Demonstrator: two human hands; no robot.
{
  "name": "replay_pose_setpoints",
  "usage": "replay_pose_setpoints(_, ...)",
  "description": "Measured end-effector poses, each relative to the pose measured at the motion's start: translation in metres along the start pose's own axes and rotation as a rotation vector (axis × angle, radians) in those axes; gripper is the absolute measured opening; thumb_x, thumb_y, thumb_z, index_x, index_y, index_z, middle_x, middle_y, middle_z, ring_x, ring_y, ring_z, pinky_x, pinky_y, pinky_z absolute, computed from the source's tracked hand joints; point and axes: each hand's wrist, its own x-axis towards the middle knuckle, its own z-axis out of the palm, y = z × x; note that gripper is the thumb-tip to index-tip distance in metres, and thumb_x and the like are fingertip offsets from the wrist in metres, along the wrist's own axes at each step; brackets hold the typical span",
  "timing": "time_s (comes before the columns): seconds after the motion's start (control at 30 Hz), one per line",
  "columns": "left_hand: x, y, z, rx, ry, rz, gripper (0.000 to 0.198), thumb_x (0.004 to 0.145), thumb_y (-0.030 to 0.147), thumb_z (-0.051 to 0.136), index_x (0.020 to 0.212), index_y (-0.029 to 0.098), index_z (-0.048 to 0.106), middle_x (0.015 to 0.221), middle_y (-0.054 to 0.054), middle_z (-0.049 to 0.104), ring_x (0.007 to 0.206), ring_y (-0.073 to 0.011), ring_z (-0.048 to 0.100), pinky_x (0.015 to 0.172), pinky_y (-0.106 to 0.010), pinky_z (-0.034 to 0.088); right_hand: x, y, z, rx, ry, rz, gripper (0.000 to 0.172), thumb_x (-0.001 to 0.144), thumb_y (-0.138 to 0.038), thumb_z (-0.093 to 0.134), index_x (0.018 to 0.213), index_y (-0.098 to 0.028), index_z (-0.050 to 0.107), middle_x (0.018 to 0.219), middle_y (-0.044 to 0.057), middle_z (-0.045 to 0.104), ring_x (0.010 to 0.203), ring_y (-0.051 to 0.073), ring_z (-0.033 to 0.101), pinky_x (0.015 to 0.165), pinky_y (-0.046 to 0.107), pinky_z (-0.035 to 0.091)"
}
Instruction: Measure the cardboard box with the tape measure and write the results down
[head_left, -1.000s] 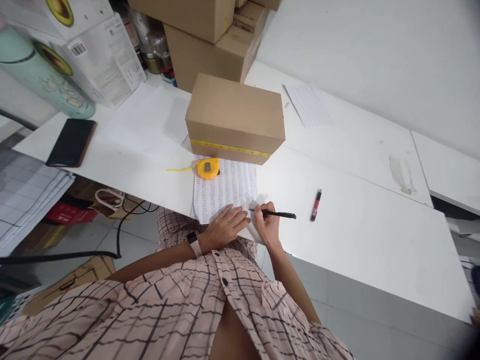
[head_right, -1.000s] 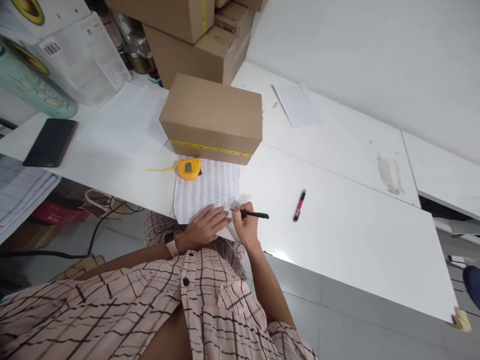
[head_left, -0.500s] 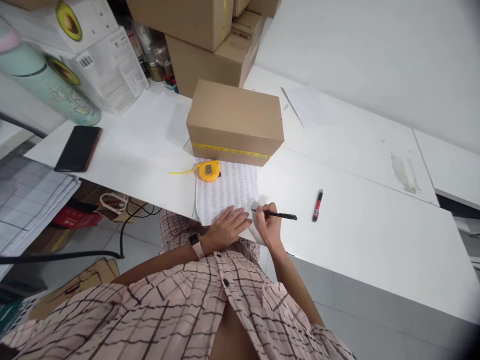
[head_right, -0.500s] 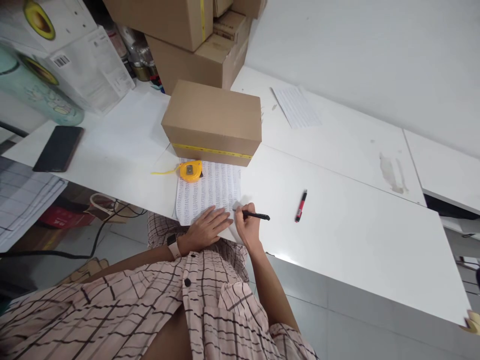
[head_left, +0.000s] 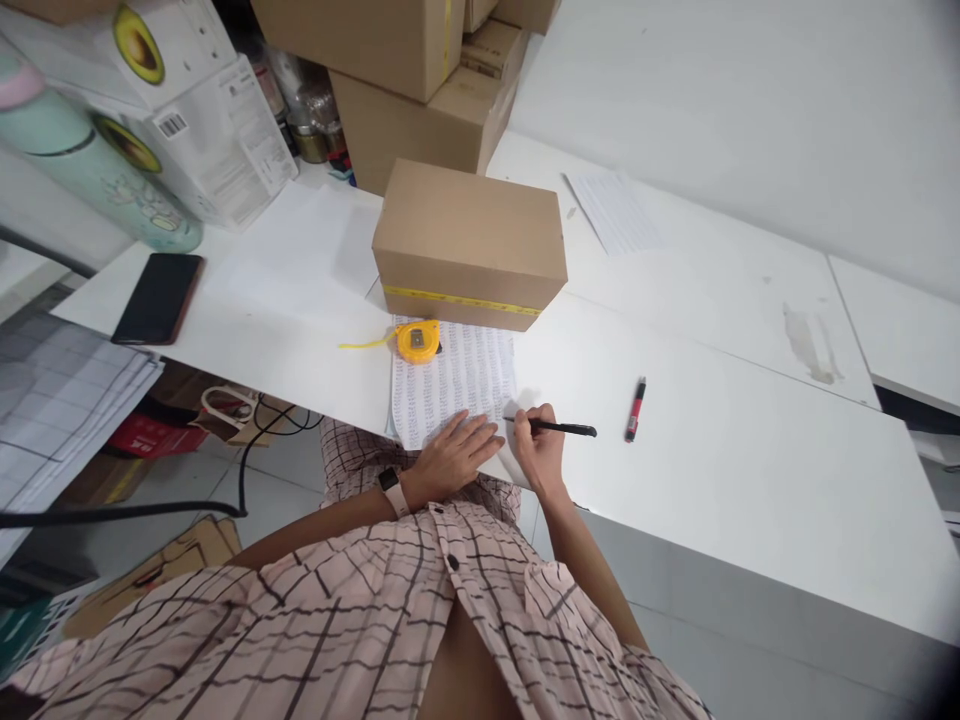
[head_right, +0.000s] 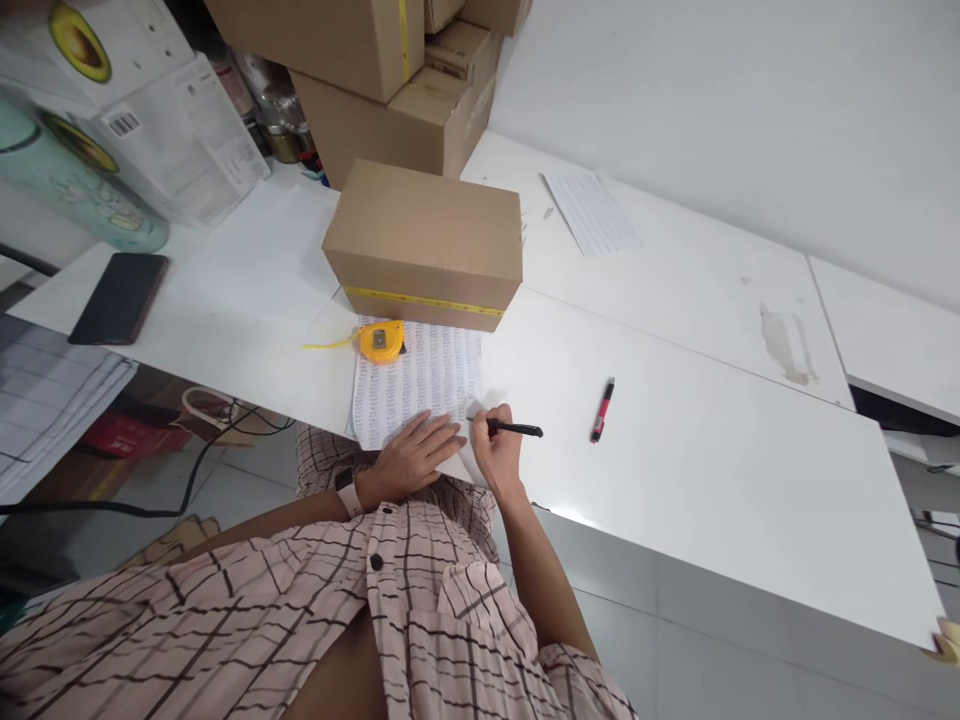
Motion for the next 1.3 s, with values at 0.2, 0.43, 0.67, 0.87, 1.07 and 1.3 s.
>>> replay_pose_setpoints(0.2,-0.0004,0.0001,0.0013,-0.002,-0.003,-0.002,0.045,0.096,0.022,0.051,0.140,0.017,0.053,0.148,-0.009,0.057,0.141,-0.0280,0.047,0.123,-0.052,0.028,0.0006,-0.0006,0.0004,-0.016,-0.007,0.000,0.025,0.093,-0.035,0.057,0.076,-0.024,0.042,0.064,-0.007,0.041,0.057,0.011,0.040,0.055,0.027,0.034)
replay_pose_setpoints(0.43,-0.0014,-0.0006,0.0020,-0.026,-0.009,-0.005,0.046,0.094,0.021,0.053,0.141,0.017,0.054,0.148,-0.010,0.056,0.142,-0.0288,0.046,0.124,-0.051,0.027,-0.0003,0.0000,0.0012,-0.025,-0.001,-0.003,0.025,0.093,-0.035,0.057,0.076,-0.024,0.042,0.063,-0.007,0.041,0.057,0.011,0.040,0.055,0.027,0.034)
replay_pose_setpoints(0.67,-0.0011,-0.0001,0.0022,-0.022,0.006,-0.002,0.045,0.095,0.022,0.052,0.140,0.016,0.053,0.148,-0.010,0.056,0.141,-0.0293,0.047,0.123,-0.052,0.029,0.0001,-0.0005,-0.0001,-0.015,-0.008,-0.008,0.027,0.094,-0.038,0.057,0.075,-0.024,0.043,0.063,-0.007,0.041,0.056,0.011,0.040,0.055,0.027,0.034)
replay_pose_setpoints(0.87,-0.0016,0.0005,0.0044,-0.036,0.009,-0.008,0.046,0.094,0.021,0.054,0.140,0.017,0.054,0.147,-0.011,0.057,0.141,-0.0289,0.047,0.123,-0.053,0.029,-0.0007,0.0013,0.0004,-0.014,-0.029,0.008,0.029,0.094,-0.040,0.057,0.075,-0.024,0.042,0.063,-0.007,0.040,0.056,0.012,0.039,0.055,0.027,0.034)
replay_pose_setpoints(1.07,-0.0020,0.0003,0.0034,-0.043,-0.011,-0.016,0.047,0.094,0.022,0.054,0.141,0.017,0.053,0.149,-0.011,0.056,0.143,-0.0290,0.046,0.124,-0.052,0.028,-0.0005,0.0021,0.0004,-0.017,-0.027,-0.005,0.027,0.094,-0.037,0.057,0.075,-0.024,0.042,0.064,-0.007,0.041,0.057,0.012,0.040,0.055,0.027,0.035)
replay_pose_setpoints(1.3,-0.0014,0.0004,0.0036,-0.053,-0.029,-0.024,0.046,0.095,0.022,0.053,0.142,0.019,0.053,0.149,-0.010,0.055,0.143,-0.0282,0.045,0.124,-0.052,0.027,0.0004,-0.0018,0.0006,-0.013,0.004,-0.011,0.025,0.093,-0.035,0.056,0.075,-0.024,0.042,0.063,-0.007,0.041,0.056,0.011,0.039,0.055,0.027,0.035)
